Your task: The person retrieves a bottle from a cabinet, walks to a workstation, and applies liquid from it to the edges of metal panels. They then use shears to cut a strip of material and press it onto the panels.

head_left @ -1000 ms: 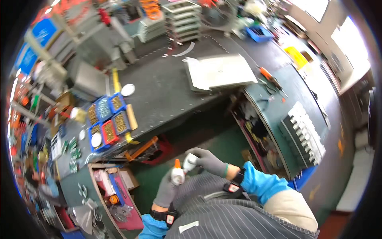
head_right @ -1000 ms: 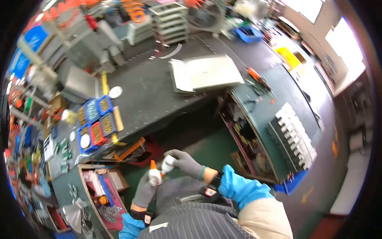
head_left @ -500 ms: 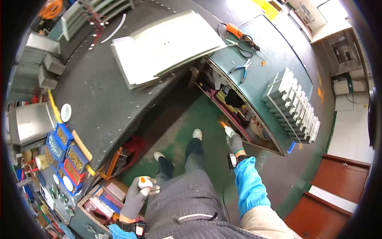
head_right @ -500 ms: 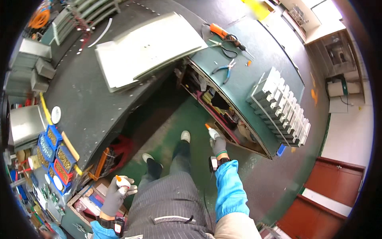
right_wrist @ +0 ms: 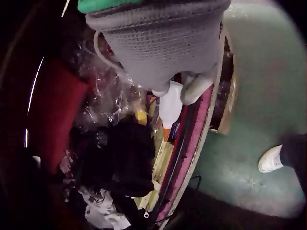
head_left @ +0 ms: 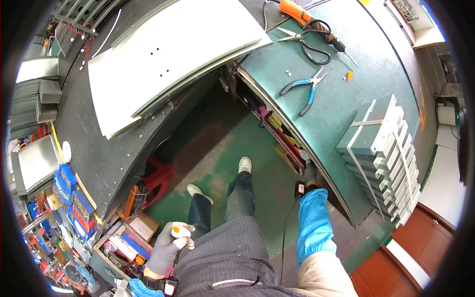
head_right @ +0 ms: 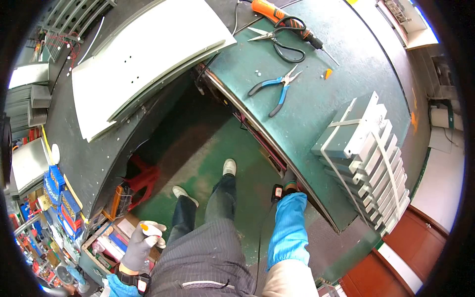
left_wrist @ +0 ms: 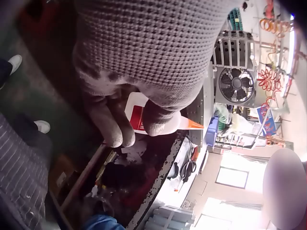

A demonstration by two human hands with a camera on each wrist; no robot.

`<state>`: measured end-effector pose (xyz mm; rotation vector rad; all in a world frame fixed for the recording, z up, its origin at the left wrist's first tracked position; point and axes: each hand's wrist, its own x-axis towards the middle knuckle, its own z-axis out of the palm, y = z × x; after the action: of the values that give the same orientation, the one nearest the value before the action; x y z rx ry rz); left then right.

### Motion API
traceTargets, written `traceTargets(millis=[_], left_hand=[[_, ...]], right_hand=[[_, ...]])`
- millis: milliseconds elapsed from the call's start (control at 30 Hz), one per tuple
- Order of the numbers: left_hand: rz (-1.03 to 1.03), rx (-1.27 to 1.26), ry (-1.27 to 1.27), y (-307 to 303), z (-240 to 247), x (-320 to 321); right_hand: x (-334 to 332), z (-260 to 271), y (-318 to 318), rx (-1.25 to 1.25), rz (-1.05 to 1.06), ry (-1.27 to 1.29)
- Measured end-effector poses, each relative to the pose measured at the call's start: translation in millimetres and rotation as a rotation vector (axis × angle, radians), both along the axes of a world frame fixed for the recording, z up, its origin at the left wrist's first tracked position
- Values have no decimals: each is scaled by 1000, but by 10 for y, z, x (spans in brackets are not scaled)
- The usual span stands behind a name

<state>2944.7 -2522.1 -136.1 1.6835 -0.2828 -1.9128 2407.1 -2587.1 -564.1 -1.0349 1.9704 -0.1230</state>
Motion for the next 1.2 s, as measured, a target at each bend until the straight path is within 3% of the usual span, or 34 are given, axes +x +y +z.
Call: traceTargets(millis=[33, 67, 100, 133, 200, 233, 300, 367, 400, 433, 500, 533, 633, 700, 733, 833, 867, 1000, 1100, 1167, 1200], left_hand=[[-4, -3, -3, -77, 30, -91], [-5, -24, -11, -155, 66, -199], [-6, -49, -16, -229, 100, -279], [-31, -76, 7, -286, 104, -326], [-52, -144, 45, -466, 178, -479], [-73, -202, 80, -550, 261, -562], [-9, -258, 151, -672, 483, -650], [-65, -558, 175, -792, 638, -639], [-102, -484, 79, -909, 690, -558], [-71, -485, -46, -959, 748, -531], [-7, -598, 49, -914, 939, -404], [-76, -604, -115, -951, 998, -315], [18, -641, -59, -925, 1133, -52], [42, -667, -60, -865, 1205, 136], [50, -636, -110, -860, 1192, 269], [32, -636, -144, -875, 1099, 723], [64, -609, -104, -872, 1128, 792], [151, -563, -7, -1025, 1194, 850], [113, -523, 45, -1247, 1221, 823], [131, -492, 98, -1399, 1185, 737], [150, -504, 120, -1449, 1131, 694]], right_hand=[[31, -55, 11, 34, 395, 221], [218, 27, -1, 52, 469, 210], [572, 350, -40, 24, -113, -294], [1091, 1003, -133, -12, -696, -793], [1766, 2320, -588, -168, -170, -693], [1897, 2789, -759, -442, 49, -648], [1992, 3415, -1246, -895, 210, -402], [1985, 3658, -1730, -1026, 49, -167], [1957, 3709, -1933, -917, -16, -132], [1901, 3535, -2137, -980, 63, 176], [1918, 3458, -2373, -810, 13, 342], [1932, 3451, -2403, -822, 8, 348], [2064, 3528, -2678, -858, 126, 403], [2045, 3565, -2649, -540, 242, 441], [2056, 3546, -2706, -503, 240, 466], [2067, 3608, -2916, -533, 204, 507], [2013, 3589, -3047, -644, 237, 598], [1580, 3499, -3752, -1055, 540, 949], [1422, 3506, -3996, -962, 795, 890], [1431, 3537, -4081, -693, 855, 825], [1280, 3270, -4221, -729, 895, 866]])
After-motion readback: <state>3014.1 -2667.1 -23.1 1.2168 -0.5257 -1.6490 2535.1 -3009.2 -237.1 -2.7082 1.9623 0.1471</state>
